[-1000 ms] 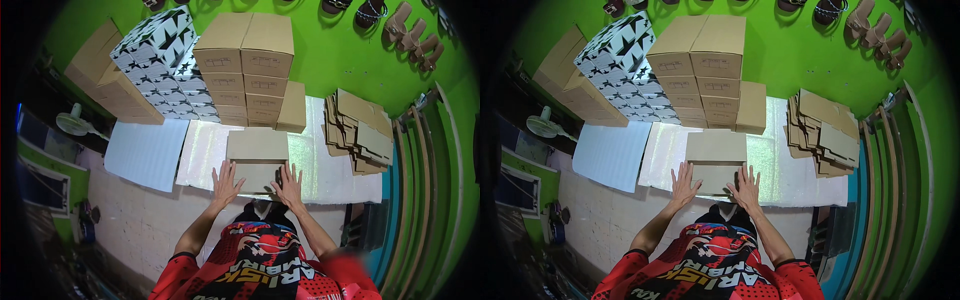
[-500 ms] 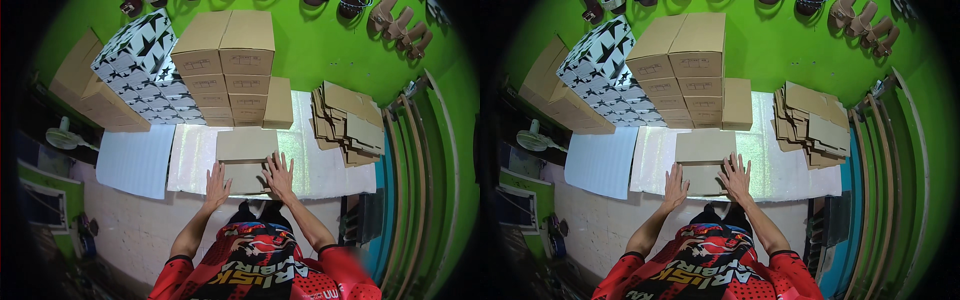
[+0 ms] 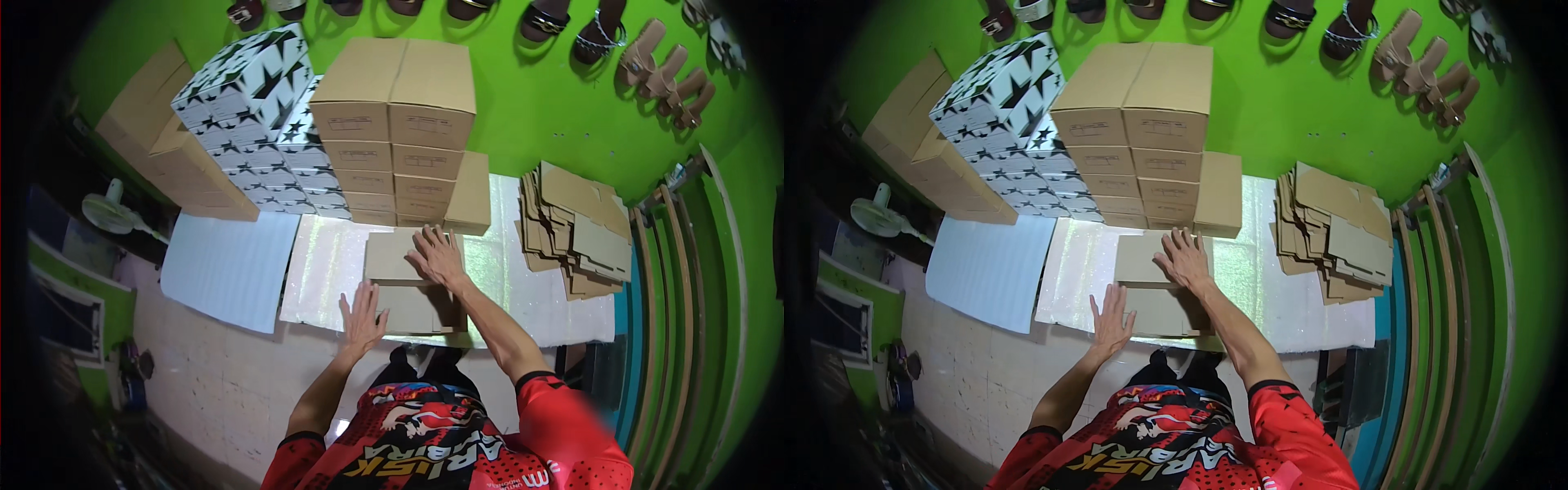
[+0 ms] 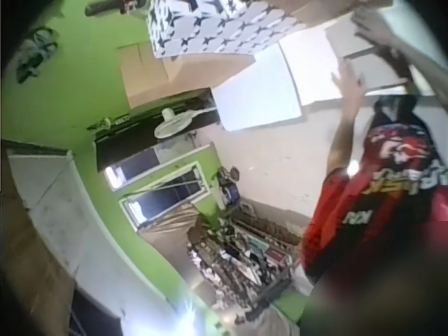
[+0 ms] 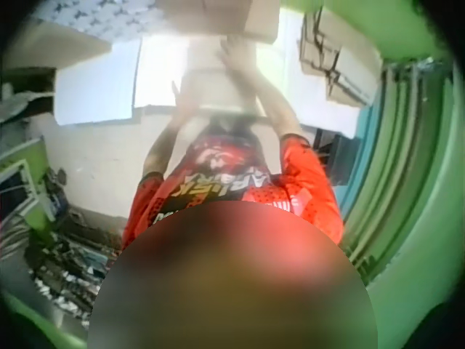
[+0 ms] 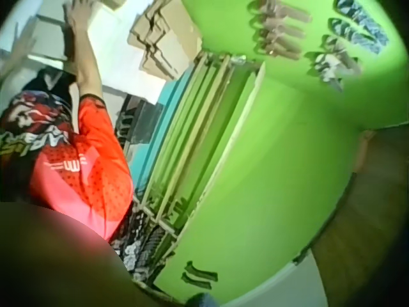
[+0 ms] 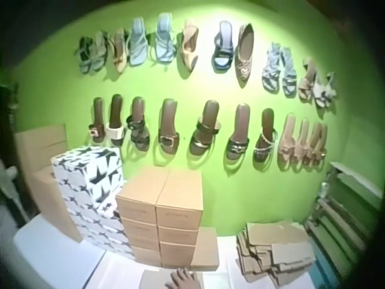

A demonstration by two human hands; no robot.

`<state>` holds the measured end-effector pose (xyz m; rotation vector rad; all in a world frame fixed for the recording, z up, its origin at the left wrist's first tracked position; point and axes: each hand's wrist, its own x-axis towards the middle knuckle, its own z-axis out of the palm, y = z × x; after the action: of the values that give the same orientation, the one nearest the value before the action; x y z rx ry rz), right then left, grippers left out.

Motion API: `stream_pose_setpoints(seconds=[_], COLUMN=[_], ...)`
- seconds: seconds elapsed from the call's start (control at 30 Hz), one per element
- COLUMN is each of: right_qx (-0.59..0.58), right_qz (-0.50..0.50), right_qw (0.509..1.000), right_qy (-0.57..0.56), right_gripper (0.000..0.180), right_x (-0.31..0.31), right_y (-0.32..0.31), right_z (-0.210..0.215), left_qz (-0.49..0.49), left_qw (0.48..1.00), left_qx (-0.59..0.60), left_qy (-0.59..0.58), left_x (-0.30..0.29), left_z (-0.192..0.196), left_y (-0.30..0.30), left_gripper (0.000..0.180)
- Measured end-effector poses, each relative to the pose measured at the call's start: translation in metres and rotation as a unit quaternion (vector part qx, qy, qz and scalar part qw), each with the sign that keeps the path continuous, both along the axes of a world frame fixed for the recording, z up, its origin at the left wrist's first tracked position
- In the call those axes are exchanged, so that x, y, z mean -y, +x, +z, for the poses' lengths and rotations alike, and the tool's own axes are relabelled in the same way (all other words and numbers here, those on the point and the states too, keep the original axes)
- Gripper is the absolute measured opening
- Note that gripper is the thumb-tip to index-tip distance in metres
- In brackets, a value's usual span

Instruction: Fold and assemble flat cardboard shoe boxes for packaging.

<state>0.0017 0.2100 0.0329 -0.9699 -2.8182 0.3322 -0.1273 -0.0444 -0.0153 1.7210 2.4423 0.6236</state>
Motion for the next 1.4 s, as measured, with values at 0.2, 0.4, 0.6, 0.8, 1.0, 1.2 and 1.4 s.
stream_pose_setpoints(seconds=[0.2, 0.4, 0.6, 0.8, 1.0, 1.2, 1.4], right_qx=[0.052, 0.024, -0.075, -0.144, -0.181, -0.158, -0.136], right_qz=[0.006, 0.012, 0.013, 0.014, 0.057, 0.062, 0.073], right_qw=[0.997, 0.999, 0.996, 0.987, 0.981, 0.985, 0.988], right_qy=[-0.064, -0.028, 0.053, 0.074, 0.037, 0.005, 0.026], right_gripper=[0.075, 0.063, 0.047, 0.037, 0.038, 0.037, 0.044], right_x=[-0.031, -0.024, 0.021, 0.084, 0.131, 0.156, 0.144], right_y=[-0.035, -0.033, -0.007, 0.045, 0.087, 0.112, 0.120], right_z=[-0.005, 0.012, 0.058, 0.075, 0.056, 0.022, -0.007], left_qz=[-0.032, -0.018, -0.008, 0.027, 0.090, -0.029, -0.059], left_qw=[0.999, 0.999, 0.998, 0.990, 0.954, 0.988, 0.991], left_qx=[-0.003, 0.045, 0.053, 0.121, 0.238, 0.129, 0.064], left_qy=[-0.007, 0.003, 0.019, 0.064, 0.160, 0.081, 0.100], left_x=[0.001, 0.004, 0.006, 0.005, 0.030, 0.070, 0.050], left_z=[0.002, -0.001, -0.019, -0.026, -0.027, -0.034, -0.014], left_y=[-0.001, -0.001, -0.002, -0.003, 0.008, 0.001, -0.012], left_gripper=[0.074, 0.074, 0.078, 0.092, 0.105, 0.130, 0.130])
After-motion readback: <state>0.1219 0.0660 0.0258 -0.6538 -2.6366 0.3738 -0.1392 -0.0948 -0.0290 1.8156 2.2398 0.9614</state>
